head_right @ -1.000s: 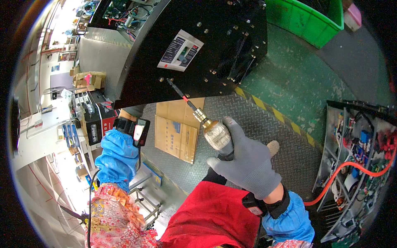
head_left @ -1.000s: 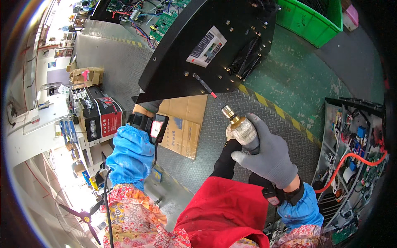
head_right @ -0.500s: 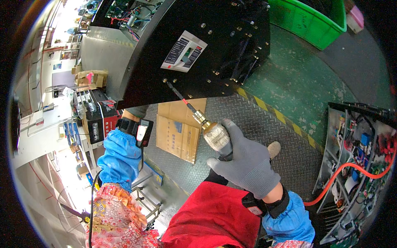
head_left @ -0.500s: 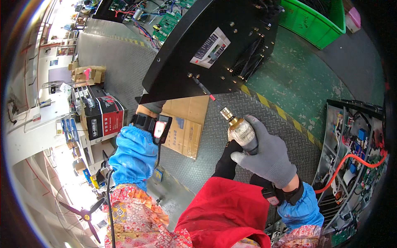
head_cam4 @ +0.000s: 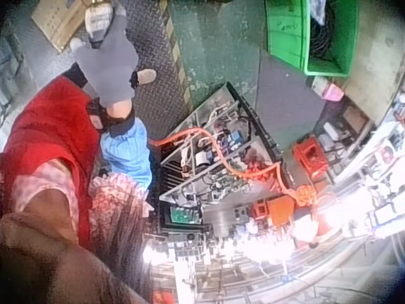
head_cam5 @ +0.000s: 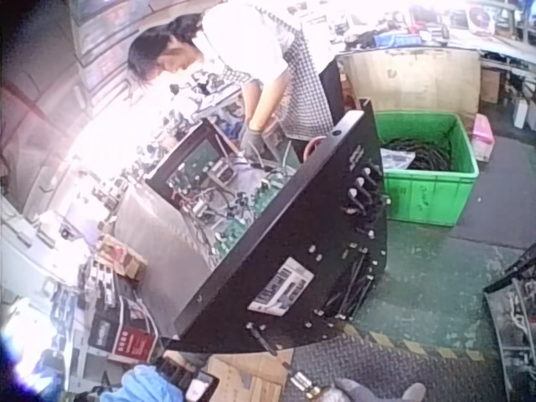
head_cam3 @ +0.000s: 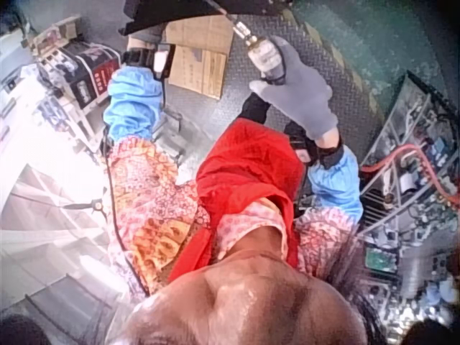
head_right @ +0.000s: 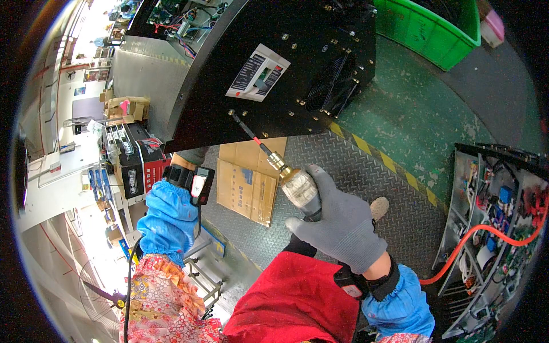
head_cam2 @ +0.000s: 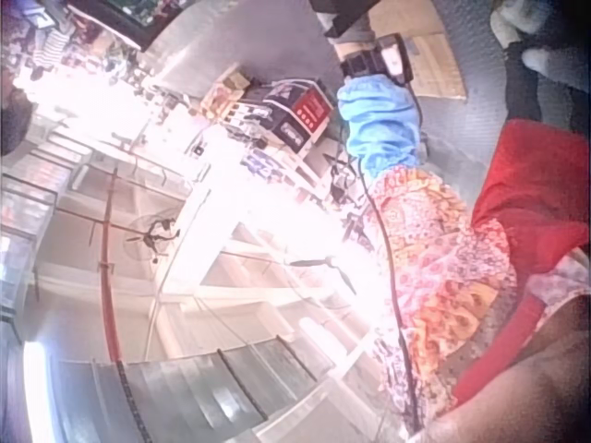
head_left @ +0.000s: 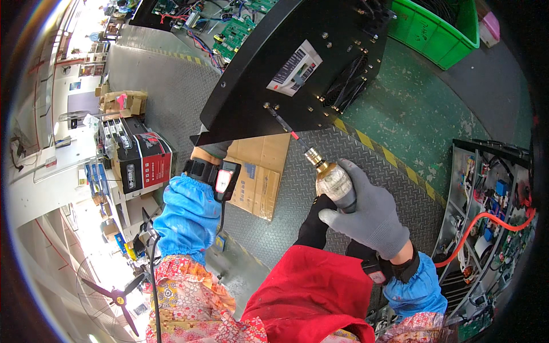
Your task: Fastening screws on an equipment panel using an electric screwdriver and arranging internal wiring.
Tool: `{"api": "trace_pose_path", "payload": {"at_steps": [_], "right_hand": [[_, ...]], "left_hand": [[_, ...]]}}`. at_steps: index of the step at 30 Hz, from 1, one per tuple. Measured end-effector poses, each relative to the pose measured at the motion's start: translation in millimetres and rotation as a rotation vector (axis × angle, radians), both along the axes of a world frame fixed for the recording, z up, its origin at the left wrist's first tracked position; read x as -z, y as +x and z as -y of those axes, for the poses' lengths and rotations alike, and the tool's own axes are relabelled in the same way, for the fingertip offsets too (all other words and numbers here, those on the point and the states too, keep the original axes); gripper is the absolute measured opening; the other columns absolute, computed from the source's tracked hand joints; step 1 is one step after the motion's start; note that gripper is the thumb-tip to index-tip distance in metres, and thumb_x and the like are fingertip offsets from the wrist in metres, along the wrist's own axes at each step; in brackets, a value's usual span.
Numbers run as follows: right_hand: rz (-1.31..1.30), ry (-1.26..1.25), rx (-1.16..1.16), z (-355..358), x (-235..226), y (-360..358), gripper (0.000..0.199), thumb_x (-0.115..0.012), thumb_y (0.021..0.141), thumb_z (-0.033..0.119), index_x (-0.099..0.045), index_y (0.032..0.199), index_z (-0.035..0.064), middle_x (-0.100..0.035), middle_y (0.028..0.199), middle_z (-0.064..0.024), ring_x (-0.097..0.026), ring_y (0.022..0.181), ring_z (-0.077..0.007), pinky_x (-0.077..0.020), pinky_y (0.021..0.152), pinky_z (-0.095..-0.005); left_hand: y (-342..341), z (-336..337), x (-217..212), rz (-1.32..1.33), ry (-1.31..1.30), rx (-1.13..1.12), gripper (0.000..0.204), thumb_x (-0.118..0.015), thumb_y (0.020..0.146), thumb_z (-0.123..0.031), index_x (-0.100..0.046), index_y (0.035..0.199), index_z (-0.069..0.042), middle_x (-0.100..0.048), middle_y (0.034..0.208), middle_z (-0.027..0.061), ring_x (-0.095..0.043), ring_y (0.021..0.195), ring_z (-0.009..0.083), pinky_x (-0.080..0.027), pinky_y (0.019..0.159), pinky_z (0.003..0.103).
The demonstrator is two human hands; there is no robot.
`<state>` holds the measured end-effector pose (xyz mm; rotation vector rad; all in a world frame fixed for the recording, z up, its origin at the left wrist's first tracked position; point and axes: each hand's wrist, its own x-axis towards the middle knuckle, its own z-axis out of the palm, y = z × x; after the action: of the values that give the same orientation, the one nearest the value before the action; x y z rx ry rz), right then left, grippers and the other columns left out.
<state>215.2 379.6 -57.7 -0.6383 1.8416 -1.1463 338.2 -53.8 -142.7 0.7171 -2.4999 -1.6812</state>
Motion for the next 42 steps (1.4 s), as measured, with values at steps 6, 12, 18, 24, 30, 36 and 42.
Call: {"api": "trace_pose_path", "payload": {"at_steps": [6,12,18,24,30,36,42], "right_hand": [[0.146,-0.128,0.079,-2,10,0,0.082,-0.08,0.074,0.036,-0.044,0.142,0.0058,-0.07,0.091,-0.015,-0.072,0.081,-0.0293,-0.0558,0.074,-0.0384],[0.942,-0.175,-0.037,-1,8,-24,0.072,-0.081,0.076,0.024,-0.049,0.138,0.0058,-0.06,0.08,-0.0036,-0.057,0.065,-0.0092,-0.0504,0.061,-0.0282],[0.66,-0.115,-0.051,-2,-10,-36,0.067,-0.082,0.076,0.025,-0.051,0.132,0.0067,-0.058,0.072,-0.0004,-0.049,0.045,-0.006,-0.0384,0.038,-0.0229],[0.752,-0.029,-0.046,2,-25,-43,0.067,-0.082,0.076,0.026,-0.051,0.133,0.0065,-0.058,0.071,-0.0013,-0.049,0.044,-0.0058,-0.0397,0.038,-0.0232],[0.77,-0.05,-0.049,4,-30,-45,0.072,-0.081,0.077,0.026,-0.049,0.136,0.0035,-0.058,0.075,-0.0008,-0.05,0.048,-0.0047,-0.0416,0.042,-0.0222],[0.751,-0.028,-0.063,6,-30,-45,0.073,-0.081,0.077,0.024,-0.048,0.138,0.0024,-0.059,0.077,-0.0007,-0.05,0.049,-0.0043,-0.0425,0.044,-0.0224],[0.725,0.023,-0.056,6,-33,-44,0.076,-0.082,0.075,0.025,-0.047,0.139,0.0029,-0.061,0.081,-0.0025,-0.051,0.05,-0.0039,-0.0434,0.045,-0.0223]], "left_hand": [[-15,-27,-18,0.057,-0.119,0.071,0.056,-0.055,0.102,-0.018,-0.034,0.152,-0.005,-0.039,0.154,0.0156,-0.04,0.138,0.028,-0.03,0.118,0.037],[-9,-16,-1,0.0,-0.167,0.079,0.052,-0.058,0.1,-0.015,-0.04,0.147,-0.006,-0.045,0.148,0.014,-0.045,0.134,0.0248,-0.035,0.114,0.036],[-21,-36,-15,-0.077,-0.363,0.126,0.052,-0.059,0.098,-0.013,-0.041,0.146,-0.004,-0.046,0.146,0.014,-0.043,0.135,0.0244,-0.033,0.114,0.036],[-30,-53,-18,-0.222,-0.465,0.119,0.046,-0.065,0.094,-0.01,-0.052,0.138,-0.003,-0.061,0.13,0.0101,-0.055,0.122,0.0201,-0.044,0.105,0.035],[-72,-81,-36,-0.484,0.76,-0.213,0.041,-0.059,0.101,-0.021,-0.052,0.137,-0.003,-0.062,0.127,0.0073,-0.059,0.114,0.0176,-0.048,0.1,0.031],[-59,-90,-59,-0.213,0.255,-0.2,0.051,-0.054,0.102,-0.018,-0.039,0.149,-0.004,-0.045,0.149,0.013,-0.044,0.134,0.024,-0.034,0.114,0.034],[-85,-82,-58,-0.257,0.835,-0.405,0.043,-0.06,0.1,-0.022,-0.052,0.138,-0.004,-0.061,0.128,0.0074,-0.059,0.113,0.0167,-0.047,0.098,0.028]]}}
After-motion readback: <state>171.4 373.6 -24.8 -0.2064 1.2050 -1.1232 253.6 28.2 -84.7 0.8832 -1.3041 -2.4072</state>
